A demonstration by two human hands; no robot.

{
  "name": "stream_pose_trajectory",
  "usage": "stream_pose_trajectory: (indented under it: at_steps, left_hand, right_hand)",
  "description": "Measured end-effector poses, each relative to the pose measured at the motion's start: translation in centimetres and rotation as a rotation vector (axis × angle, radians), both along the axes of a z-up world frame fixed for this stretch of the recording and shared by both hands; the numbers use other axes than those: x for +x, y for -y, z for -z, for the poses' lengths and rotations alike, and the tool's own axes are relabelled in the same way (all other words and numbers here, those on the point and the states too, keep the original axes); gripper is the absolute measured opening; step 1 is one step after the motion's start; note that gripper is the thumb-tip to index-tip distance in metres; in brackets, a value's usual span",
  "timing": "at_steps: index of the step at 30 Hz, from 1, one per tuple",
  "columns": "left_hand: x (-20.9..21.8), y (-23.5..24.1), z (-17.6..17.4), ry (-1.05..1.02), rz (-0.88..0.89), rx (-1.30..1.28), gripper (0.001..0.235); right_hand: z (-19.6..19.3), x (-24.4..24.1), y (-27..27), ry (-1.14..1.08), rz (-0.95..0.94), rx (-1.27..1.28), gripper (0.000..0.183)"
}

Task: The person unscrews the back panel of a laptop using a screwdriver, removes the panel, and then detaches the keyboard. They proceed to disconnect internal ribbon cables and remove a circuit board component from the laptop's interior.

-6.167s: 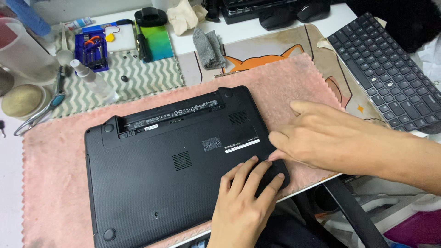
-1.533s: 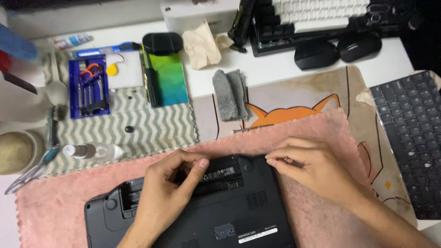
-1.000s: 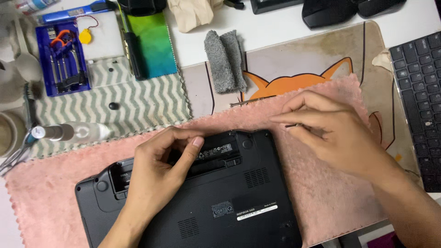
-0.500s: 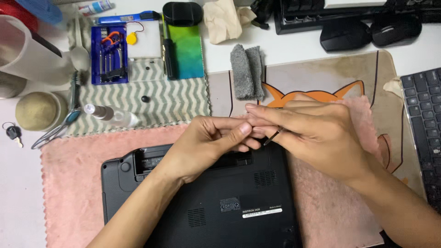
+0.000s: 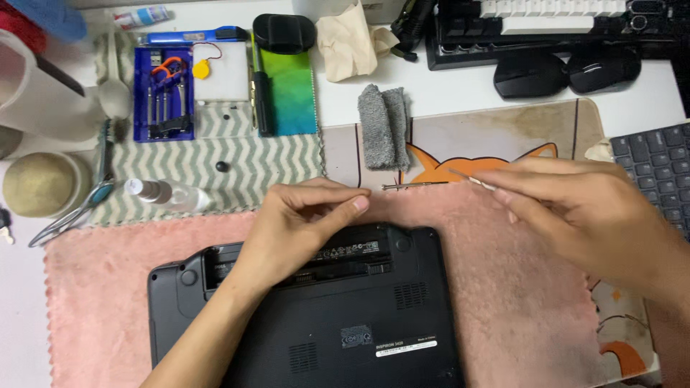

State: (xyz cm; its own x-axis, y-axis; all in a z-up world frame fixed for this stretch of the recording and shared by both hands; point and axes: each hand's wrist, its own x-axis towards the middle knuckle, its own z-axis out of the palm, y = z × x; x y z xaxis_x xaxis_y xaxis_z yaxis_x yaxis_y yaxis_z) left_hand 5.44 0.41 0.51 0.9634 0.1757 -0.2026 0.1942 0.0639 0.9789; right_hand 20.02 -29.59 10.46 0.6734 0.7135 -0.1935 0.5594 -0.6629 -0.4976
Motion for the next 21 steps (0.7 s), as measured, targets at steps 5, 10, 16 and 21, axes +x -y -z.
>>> stream_pose_trajectory:
  at_steps: [5,10,16,21]
  left_hand:
    - [0.1,-0.6,0.6,-0.016,0.030,0.072,0.021]
    - [0.1,-0.8,0.8,-0.039,0.029,0.131,0.019]
    - [0.1,-0.8,1.2,-0.146,0.035,0.203,0.014]
    - [0.1,-0.4,1.4,-0.089,0.079,0.187,0.013]
  right_hand:
    - [0.5,-0.6,1.6,0.172,-0.160,0.138,0.023]
    - [2.2,-2.6,1.6,-0.235,0.447,0.389,0.018]
    - [4.8,-3.8,1.4,-0.023,0.202,0.380,0.016]
    - [4.6,-5.8,-0.2,-0.103,0.401,0.343,0.011]
